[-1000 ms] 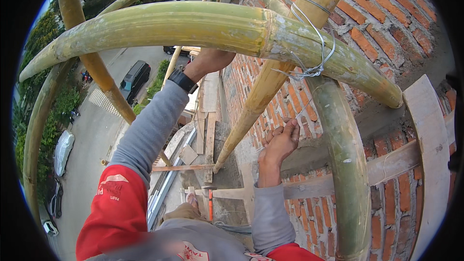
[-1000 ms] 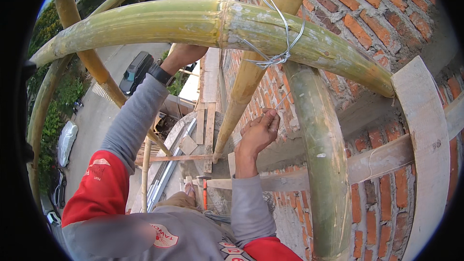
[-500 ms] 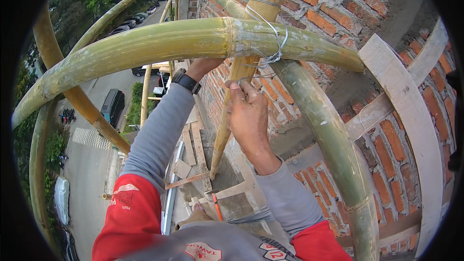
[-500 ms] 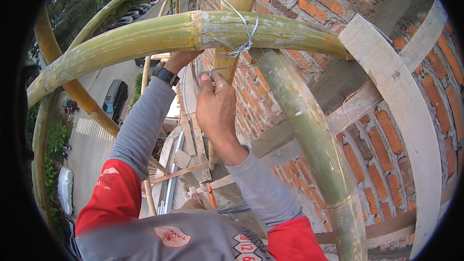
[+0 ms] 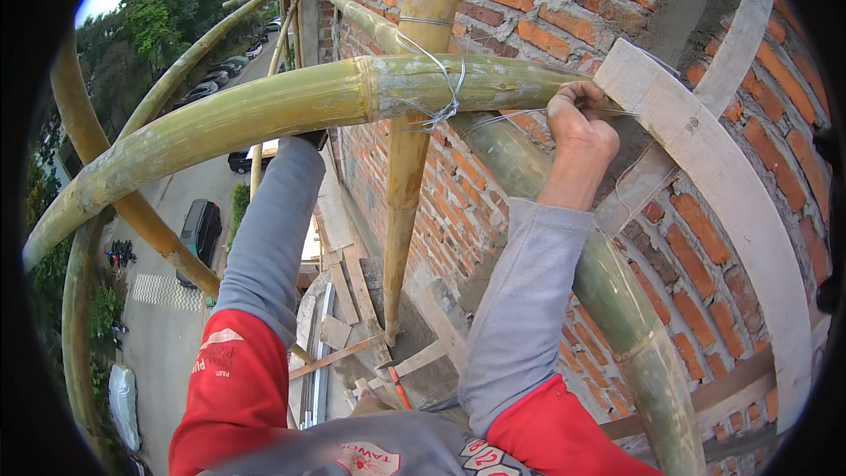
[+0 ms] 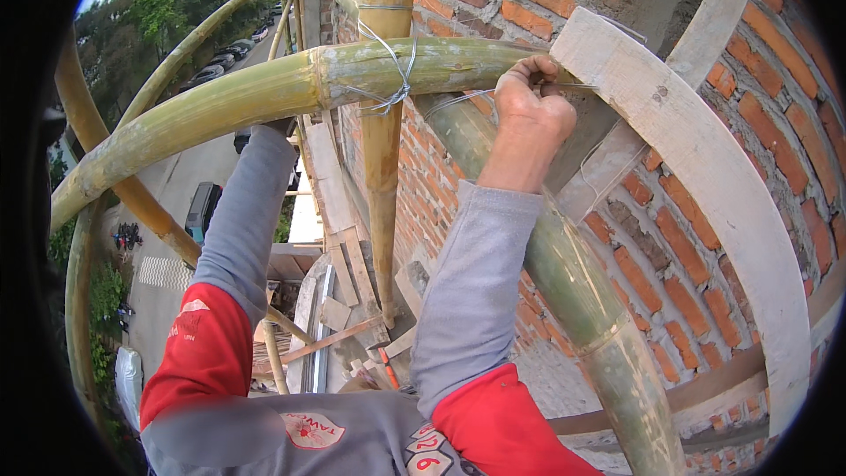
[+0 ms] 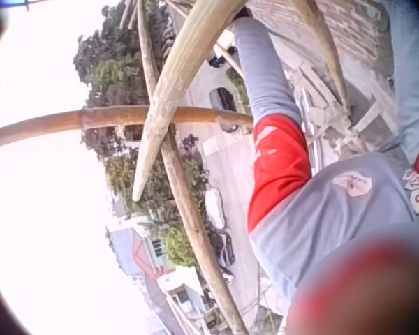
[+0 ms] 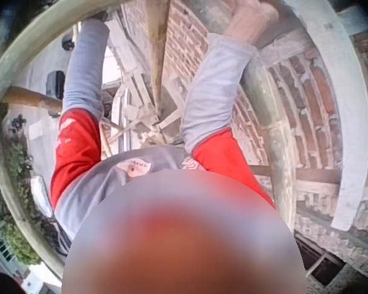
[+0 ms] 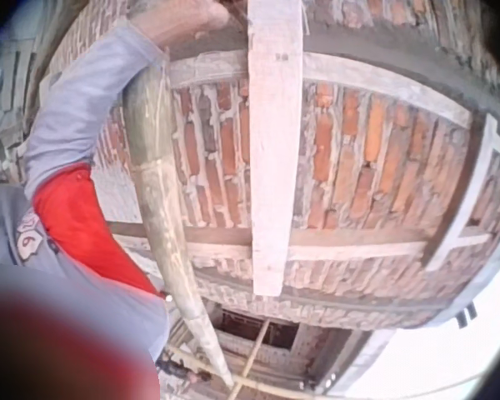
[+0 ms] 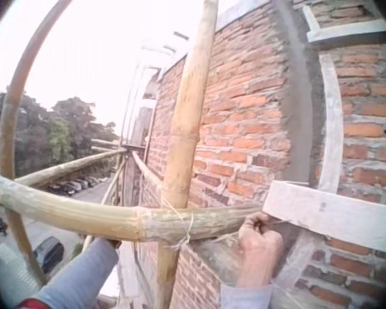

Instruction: The person secures bamboo poles on a scaffolding structure by wrapping metal wire around joints and twisting it with pliers. The person repeatedly measures, wraps, and tightens wire at multiple intersections to stabilize the bamboo framework.

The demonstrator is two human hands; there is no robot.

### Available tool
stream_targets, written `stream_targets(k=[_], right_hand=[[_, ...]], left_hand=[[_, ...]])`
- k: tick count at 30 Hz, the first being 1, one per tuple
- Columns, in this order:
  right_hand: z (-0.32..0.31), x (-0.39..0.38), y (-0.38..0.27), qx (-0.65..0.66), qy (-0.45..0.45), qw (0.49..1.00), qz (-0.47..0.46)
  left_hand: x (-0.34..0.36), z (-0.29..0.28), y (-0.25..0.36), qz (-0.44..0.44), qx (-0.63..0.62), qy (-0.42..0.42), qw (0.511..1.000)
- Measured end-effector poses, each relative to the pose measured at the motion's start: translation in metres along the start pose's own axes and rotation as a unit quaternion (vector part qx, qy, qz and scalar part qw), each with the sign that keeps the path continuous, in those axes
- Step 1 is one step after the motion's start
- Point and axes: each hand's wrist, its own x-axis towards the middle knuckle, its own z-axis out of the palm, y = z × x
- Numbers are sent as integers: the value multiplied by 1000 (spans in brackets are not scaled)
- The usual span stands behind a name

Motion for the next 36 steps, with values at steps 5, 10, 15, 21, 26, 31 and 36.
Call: stream_targets(k=[5, 10, 15, 21, 26, 31, 36], right_hand=[[-27, -9, 18, 17, -46, 998, 29], [-122, -84, 22, -356, -225, 900, 114], [-211, -106, -38, -557, -277, 765, 170], [-224, -52, -82, -601, -262, 754, 33], [-209, -69, -49, -738, -337, 567, -145], [-179, -79, -6, -683, -397, 498, -359], [-195, -79, -38, -684, -381, 559, -273]], left_hand=[[-2, -5, 1, -13, -6, -5, 1000], [-9, 5, 3, -10, -9, 8, 1000], [-17, 11, 4, -4, -17, 16, 1000], [-21, 17, 9, 9, -29, 13, 999], [-20, 28, 19, 30, -43, 0, 999], [-15, 33, 26, 87, -88, -69, 990], [-4, 40, 27, 162, -139, -154, 965]])
